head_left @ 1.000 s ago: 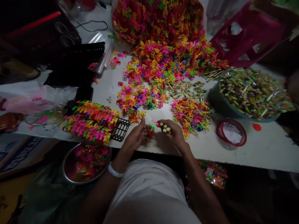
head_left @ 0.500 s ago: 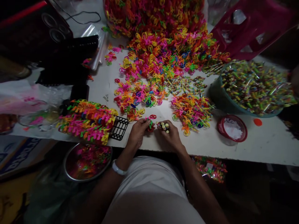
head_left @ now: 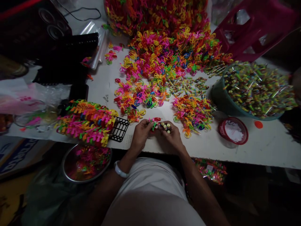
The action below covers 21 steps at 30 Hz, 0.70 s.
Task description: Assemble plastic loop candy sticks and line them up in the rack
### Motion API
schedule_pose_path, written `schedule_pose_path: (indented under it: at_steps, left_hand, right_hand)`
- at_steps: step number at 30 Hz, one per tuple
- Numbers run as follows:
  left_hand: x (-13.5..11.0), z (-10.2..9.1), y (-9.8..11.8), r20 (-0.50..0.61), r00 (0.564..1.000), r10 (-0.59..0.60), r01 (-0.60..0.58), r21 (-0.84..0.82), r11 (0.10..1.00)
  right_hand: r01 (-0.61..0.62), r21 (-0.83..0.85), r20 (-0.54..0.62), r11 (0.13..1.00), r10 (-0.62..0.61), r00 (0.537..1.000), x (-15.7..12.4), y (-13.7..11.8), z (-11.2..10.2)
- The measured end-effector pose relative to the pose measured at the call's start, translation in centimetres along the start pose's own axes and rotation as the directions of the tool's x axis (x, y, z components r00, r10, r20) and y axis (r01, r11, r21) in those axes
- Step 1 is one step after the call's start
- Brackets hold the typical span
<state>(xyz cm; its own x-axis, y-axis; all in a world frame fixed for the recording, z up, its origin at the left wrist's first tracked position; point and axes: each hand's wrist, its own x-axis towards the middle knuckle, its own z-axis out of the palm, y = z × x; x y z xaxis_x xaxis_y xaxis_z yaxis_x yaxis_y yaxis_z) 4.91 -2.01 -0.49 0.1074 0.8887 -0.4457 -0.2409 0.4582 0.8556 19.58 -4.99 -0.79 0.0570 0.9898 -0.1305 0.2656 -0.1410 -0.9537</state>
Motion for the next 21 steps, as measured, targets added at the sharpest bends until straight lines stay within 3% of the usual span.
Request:
schedule_pose_path:
  at_steps: [9,21]
  left_hand:
    - [0.3,-0.1,-0.1,0.027,0.996,0.088,-0.09,0.11,0.99]
    - [0.4,0.6,-1.8,-0.061,0.983,0.175,-0.159,0.201,0.967]
  right_hand:
    - [-0.003,-0.002,-0.028,1.0,0.003,1.0,0.1,0.2,0.1]
    - [0.264,-0.296,0.112,0.918,-0.242,0.964,-0.1,1.7,0.4]
